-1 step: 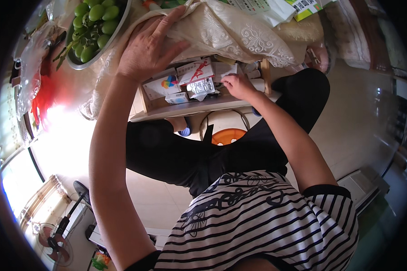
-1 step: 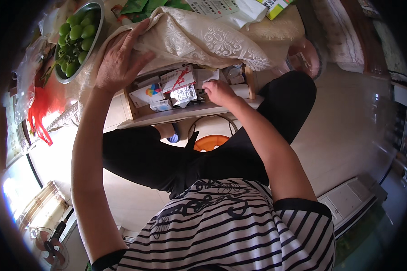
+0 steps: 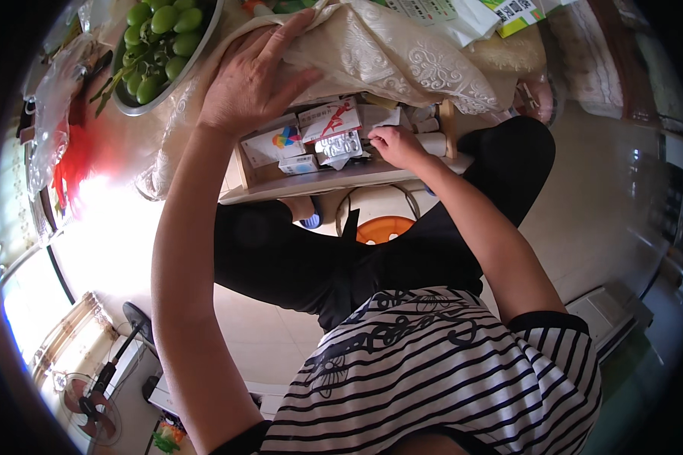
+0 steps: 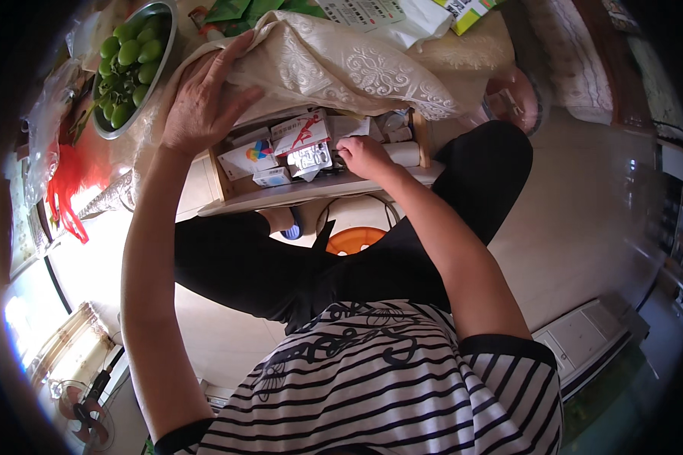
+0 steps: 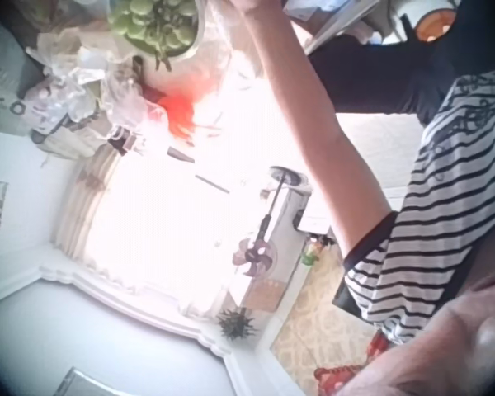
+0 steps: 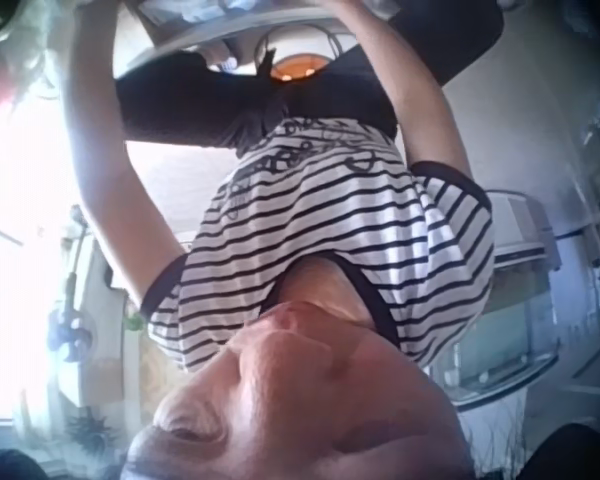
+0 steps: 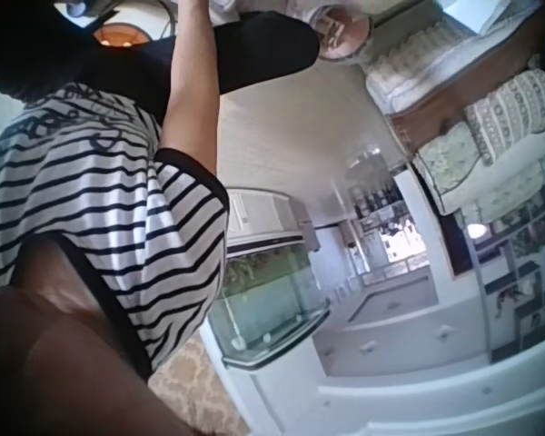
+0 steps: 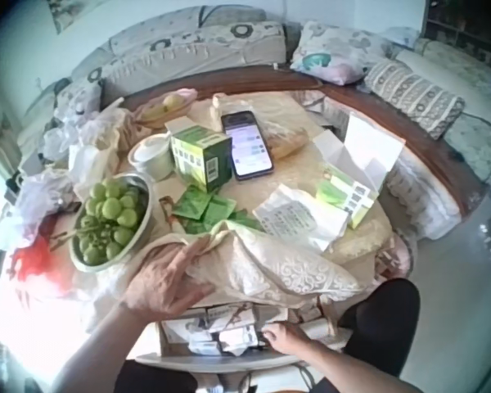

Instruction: The person sits on the floor and organizes various items on a low table. They open a drawer, remove a small box, and place it on the table. They then open a green box, remove a blister pack of pills, and place it into a small bowl. Finally, they pick up a stack of green packets and place them into the bowl.

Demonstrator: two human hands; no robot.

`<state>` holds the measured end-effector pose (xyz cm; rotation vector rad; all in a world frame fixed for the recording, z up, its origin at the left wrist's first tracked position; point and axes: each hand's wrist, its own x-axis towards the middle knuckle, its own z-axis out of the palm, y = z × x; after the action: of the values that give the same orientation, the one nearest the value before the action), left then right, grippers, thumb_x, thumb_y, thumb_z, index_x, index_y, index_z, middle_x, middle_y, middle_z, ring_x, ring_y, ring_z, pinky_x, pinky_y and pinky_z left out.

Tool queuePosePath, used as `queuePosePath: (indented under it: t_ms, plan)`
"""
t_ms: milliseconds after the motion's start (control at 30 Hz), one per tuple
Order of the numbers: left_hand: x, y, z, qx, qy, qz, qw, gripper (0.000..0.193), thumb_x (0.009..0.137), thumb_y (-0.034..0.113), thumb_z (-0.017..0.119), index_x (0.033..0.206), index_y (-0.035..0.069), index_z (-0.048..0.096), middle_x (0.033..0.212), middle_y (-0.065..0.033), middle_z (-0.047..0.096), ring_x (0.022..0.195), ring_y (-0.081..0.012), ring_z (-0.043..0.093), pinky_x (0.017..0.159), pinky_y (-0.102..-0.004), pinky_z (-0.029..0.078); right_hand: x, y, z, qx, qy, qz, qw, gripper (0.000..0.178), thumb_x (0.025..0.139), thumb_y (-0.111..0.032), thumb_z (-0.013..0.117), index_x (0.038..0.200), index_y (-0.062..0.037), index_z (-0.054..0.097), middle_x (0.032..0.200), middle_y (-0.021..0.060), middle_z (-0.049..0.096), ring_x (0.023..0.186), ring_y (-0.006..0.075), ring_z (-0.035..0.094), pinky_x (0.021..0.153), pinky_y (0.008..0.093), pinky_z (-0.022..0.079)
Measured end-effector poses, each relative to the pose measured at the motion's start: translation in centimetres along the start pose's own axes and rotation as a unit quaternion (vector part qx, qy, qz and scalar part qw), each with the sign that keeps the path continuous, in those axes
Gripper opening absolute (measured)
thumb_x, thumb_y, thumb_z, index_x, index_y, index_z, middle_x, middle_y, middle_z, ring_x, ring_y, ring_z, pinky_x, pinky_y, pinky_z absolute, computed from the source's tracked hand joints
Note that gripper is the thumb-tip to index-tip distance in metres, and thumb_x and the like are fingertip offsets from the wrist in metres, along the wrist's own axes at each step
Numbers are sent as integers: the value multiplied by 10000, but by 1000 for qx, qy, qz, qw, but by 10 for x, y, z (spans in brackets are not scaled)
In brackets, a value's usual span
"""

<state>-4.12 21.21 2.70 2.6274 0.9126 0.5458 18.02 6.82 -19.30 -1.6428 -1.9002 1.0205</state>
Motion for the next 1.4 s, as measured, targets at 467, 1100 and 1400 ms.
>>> queuePosePath:
  t_ms: [467, 1100, 1400]
  plan:
    - [5, 4, 1, 16, 46, 4, 999, 678, 773, 418, 678, 1327, 127, 415, 1171, -151, 576, 1089, -316, 549, 923, -391, 441, 32, -34, 46, 283, 4, 365, 887, 294, 701, -254, 756, 772, -12, 605, 717, 85, 634, 621, 160, 613, 535, 290, 520]
    - [7, 2, 4, 6, 52, 14, 999, 662, 765, 390, 697, 1315, 133, 432, 1156, -132, 590, 1033, -306, 589, 871, -383, 474, 62, -26, 26, 629, -26, 379, 678, 173, 803, -69, 667, 947, -27, 581, 874, 94, 615, 728, 188, 613, 672, 293, 519]
    - [7, 3, 4, 19, 68, 36, 997, 654, 771, 394, 689, 1313, 132, 434, 1143, -142, 591, 1042, -311, 579, 879, -384, 466, 71, -24, 12, 639, -32, 367, 675, 168, 819, -70, 657, 957, -40, 567, 882, 99, 621, 776, 207, 637, 728, 315, 535]
